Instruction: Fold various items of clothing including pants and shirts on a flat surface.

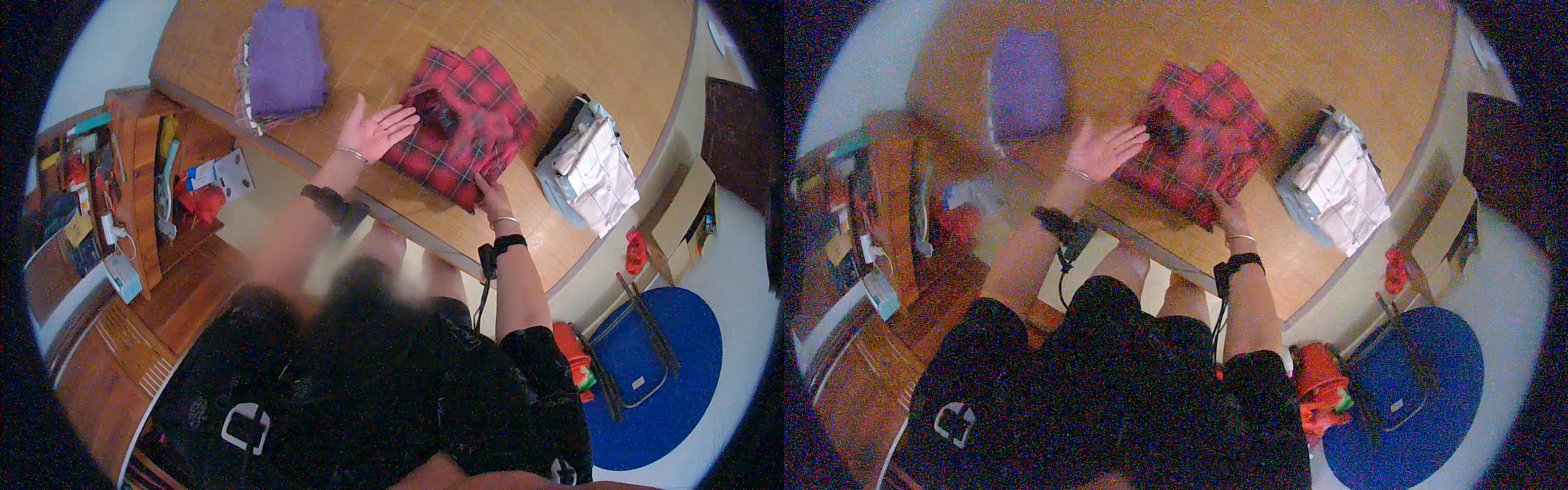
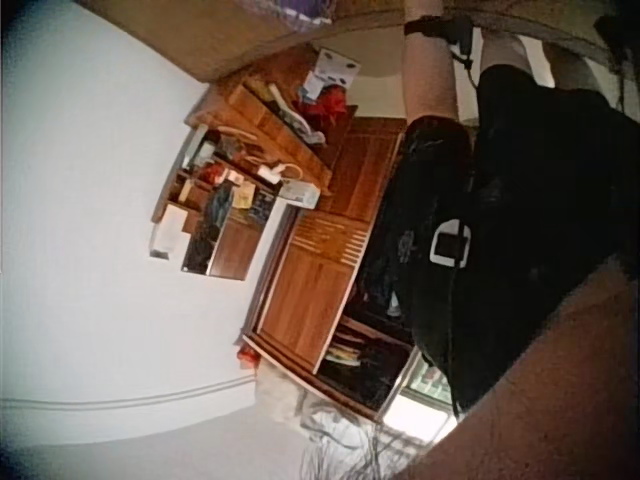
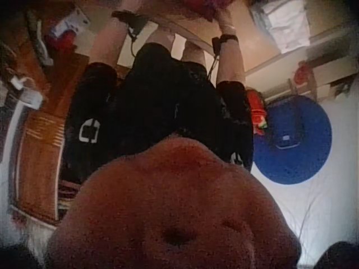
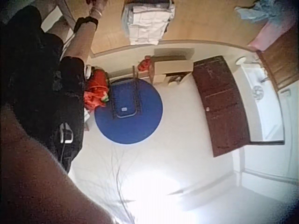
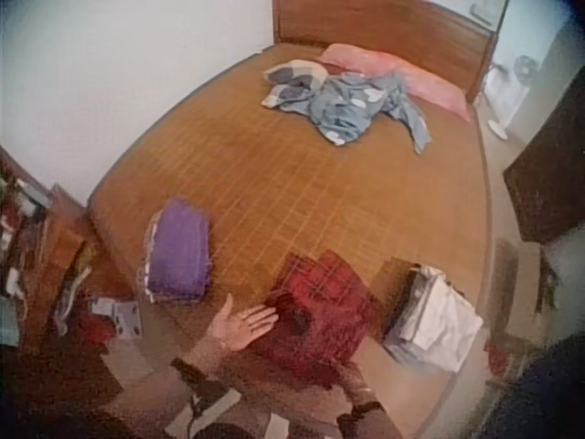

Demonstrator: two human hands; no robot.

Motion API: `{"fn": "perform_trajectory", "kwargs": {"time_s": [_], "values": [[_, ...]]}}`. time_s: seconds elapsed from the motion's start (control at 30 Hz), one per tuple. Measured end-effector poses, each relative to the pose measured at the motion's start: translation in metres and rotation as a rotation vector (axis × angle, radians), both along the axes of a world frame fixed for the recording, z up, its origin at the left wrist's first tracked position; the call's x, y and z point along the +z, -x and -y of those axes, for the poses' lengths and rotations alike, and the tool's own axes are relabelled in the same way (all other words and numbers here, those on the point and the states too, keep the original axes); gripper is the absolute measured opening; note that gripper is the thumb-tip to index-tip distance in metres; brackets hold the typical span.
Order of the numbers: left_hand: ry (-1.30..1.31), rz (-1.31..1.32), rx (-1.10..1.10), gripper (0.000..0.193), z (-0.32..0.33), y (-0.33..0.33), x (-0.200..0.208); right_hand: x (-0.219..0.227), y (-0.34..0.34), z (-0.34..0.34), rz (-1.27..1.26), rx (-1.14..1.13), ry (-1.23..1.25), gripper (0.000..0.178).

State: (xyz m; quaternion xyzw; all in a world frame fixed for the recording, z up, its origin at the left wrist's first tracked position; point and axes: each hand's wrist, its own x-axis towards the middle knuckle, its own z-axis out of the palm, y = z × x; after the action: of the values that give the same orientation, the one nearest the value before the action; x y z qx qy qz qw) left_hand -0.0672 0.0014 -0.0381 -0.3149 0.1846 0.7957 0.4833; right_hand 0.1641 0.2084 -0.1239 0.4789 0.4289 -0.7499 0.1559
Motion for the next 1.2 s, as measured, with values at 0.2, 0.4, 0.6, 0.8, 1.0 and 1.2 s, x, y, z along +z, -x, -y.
{"fn": "perform_trajectory", "kwargs": {"time_s": [0.2, 0.4, 0.6, 0.8, 1.0, 1.2], "values": [[0.379, -0.459, -0.269, 0.052, -0.002, -0.022, -0.067, -0.041, -0.019, 0.004, 0.156, 0.063, -0.271, 0.042], [0.917, -1.236, -0.654, 0.035, 0.023, -0.046, -0.09, -0.045, -0.029, 0.01, 0.068, 0.025, -0.351, 0.034], [1.197, -1.618, -0.676, 0.047, 0.035, -0.049, -0.111, -0.037, -0.029, 0.015, 0.003, 0.061, -0.408, 0.028], [1.296, -1.628, -0.881, 0.051, 0.021, -0.039, -0.123, -0.009, -0.017, 0.037, -0.005, -0.209, -0.903, 0.037], [1.051, -1.207, -1.053, 0.041, 0.017, -0.031, -0.131, 0.004, -0.011, 0.024, 0.221, 0.123, -0.53, 0.048], [0.761, -0.808, -0.722, 0.026, 0.008, -0.041, -0.071, 0.043, -0.006, 0.014, -0.149, -0.37, -0.206, 0.028]]}}
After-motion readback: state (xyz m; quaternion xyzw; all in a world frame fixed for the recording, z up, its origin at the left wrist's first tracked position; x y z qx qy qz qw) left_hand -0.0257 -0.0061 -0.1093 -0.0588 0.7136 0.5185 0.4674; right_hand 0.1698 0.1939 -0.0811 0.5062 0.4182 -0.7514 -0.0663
